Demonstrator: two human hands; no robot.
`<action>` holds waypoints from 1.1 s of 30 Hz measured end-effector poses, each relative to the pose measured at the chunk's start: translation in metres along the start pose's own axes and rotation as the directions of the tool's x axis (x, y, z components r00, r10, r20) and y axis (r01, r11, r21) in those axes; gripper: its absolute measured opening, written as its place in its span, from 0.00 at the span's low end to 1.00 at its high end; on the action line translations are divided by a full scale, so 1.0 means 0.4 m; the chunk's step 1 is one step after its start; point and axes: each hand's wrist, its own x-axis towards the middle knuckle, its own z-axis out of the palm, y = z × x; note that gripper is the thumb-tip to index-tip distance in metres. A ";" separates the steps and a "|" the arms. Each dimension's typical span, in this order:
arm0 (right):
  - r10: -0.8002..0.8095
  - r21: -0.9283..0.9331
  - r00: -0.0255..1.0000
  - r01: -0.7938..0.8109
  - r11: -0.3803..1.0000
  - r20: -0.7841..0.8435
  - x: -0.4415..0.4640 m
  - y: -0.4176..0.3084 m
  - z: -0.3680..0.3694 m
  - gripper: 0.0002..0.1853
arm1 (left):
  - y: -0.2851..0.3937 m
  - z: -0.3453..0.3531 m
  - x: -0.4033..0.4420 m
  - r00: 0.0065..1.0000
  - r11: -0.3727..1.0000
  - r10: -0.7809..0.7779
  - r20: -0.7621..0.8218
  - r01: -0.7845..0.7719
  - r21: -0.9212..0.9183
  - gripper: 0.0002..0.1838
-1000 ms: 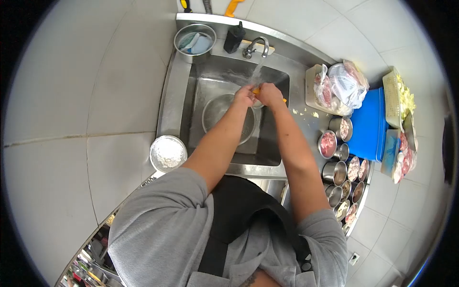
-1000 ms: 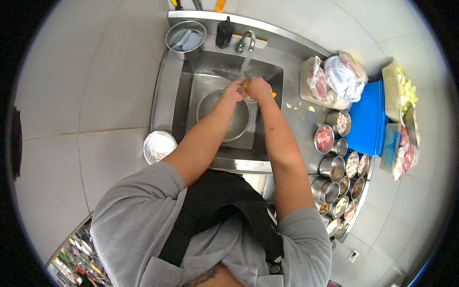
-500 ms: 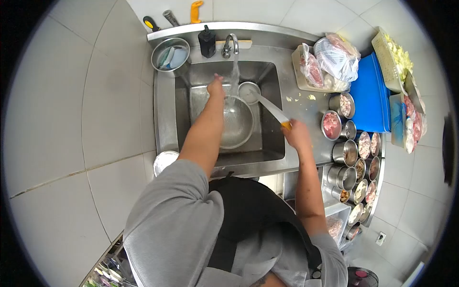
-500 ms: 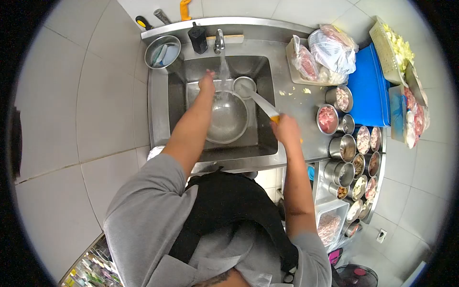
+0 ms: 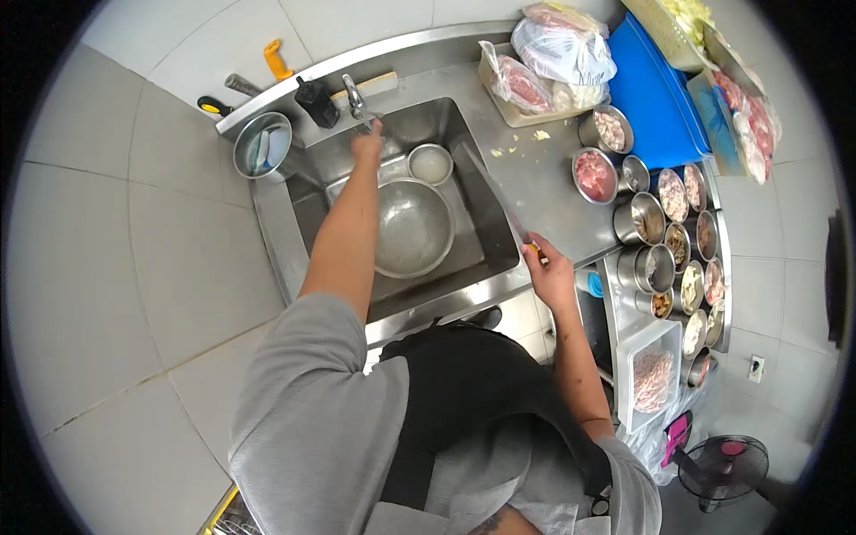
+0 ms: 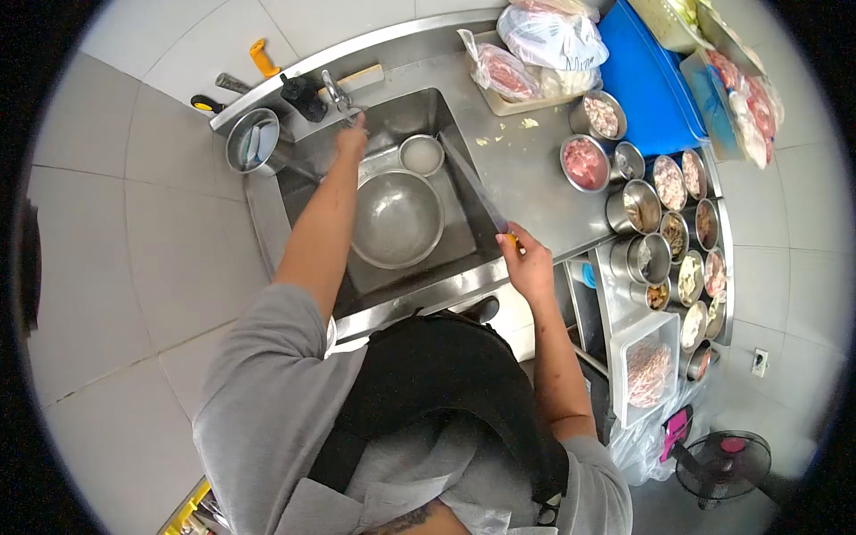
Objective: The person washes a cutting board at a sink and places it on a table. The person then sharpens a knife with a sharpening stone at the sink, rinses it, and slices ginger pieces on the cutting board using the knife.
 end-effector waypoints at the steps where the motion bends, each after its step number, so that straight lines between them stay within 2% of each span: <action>1: -0.105 0.075 0.993 0.109 0.991 -0.054 -0.002 0.035 0.013 0.20 | -0.091 0.034 0.001 0.996 0.999 0.025 0.086 -0.022 -0.041 0.27; 3: -0.159 0.058 0.986 0.162 0.985 -0.048 -0.004 0.056 0.005 0.20 | -0.103 -0.003 -0.271 0.954 0.965 0.126 0.272 -0.054 -0.256 0.20; 5: -0.215 0.029 0.976 0.215 0.976 -0.022 -0.015 0.087 0.005 0.19 | -0.019 -0.092 -0.536 0.870 0.820 0.182 0.458 0.123 -0.559 0.14; 6: -0.205 0.035 0.979 0.205 0.978 -0.011 -0.021 0.088 0.002 0.19 | 0.011 -0.105 -0.602 0.871 0.825 0.168 0.462 0.132 -0.549 0.14; 8: -0.138 0.026 0.980 0.135 0.990 0.144 -0.032 0.080 -0.018 0.19 | 0.026 -0.112 -0.699 0.853 0.835 0.140 0.503 0.171 -0.523 0.13; 13: -0.319 0.151 0.943 0.303 0.941 0.090 -0.035 0.120 -0.001 0.19 | 0.061 -0.127 -0.794 0.864 0.820 0.212 0.456 0.096 -0.564 0.12; 15: -0.293 0.092 0.943 0.282 0.955 0.159 -0.035 0.120 -0.014 0.18 | 0.063 -0.137 -0.813 0.878 0.820 0.220 0.425 0.070 -0.568 0.11; 17: -0.319 0.095 0.933 0.307 0.947 0.168 -0.028 0.139 -0.015 0.18 | 0.056 -0.137 -0.808 0.887 0.819 0.232 0.399 0.043 -0.572 0.08; 21: -0.359 0.086 0.916 0.349 0.933 0.179 -0.026 0.142 -0.026 0.18 | 0.049 -0.135 -0.803 0.904 0.828 0.223 0.365 0.023 -0.561 0.08; 28: -0.353 0.071 0.909 0.346 0.935 0.223 -0.023 0.144 -0.036 0.19 | 0.070 -0.155 -0.822 0.921 0.835 0.242 0.306 -0.037 -0.548 0.07; 33: -0.282 0.051 0.929 0.278 0.959 0.238 -0.026 0.117 -0.039 0.19 | 0.086 -0.168 -0.829 0.910 0.843 0.284 0.303 -0.087 -0.532 0.08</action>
